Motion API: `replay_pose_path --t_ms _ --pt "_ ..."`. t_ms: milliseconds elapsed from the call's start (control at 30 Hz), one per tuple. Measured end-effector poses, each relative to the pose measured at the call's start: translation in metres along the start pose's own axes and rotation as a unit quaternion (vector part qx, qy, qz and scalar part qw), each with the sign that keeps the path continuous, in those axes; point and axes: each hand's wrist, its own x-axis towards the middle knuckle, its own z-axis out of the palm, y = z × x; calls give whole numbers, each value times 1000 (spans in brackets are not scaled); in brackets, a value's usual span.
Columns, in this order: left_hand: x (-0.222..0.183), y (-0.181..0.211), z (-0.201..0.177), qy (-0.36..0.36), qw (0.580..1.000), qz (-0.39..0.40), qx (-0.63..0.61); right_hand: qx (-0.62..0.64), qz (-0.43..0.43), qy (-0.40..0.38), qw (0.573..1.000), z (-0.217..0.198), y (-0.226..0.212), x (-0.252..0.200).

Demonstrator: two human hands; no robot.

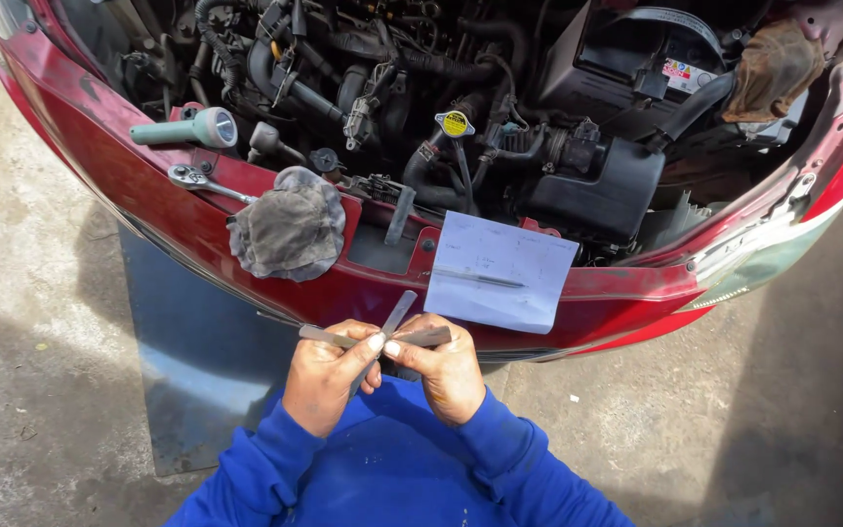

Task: Measuring engine valve clearances using a feeler gauge and recording the data on a notepad.

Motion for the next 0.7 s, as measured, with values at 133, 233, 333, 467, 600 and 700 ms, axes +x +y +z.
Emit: replay_pose_path --t_ms 133,233,333,467,600,700 --pt "7 -2 17 17 998 18 -53 98 -91 -79 988 6 -13 -15" --pt "29 4 18 -1 1000 -5 -15 -163 -116 -78 977 -58 1 0" --pt "80 -46 10 -60 997 -41 -3 -559 -119 46 819 -137 19 41" --pt "107 -30 28 -187 979 -47 60 -778 -14 18 628 -181 9 99" --pt "119 -17 32 -256 949 -77 166 -817 22 -61 573 -176 -6 120" --pt "124 -29 30 -266 938 -93 202 -817 46 -112 564 -182 -19 112"
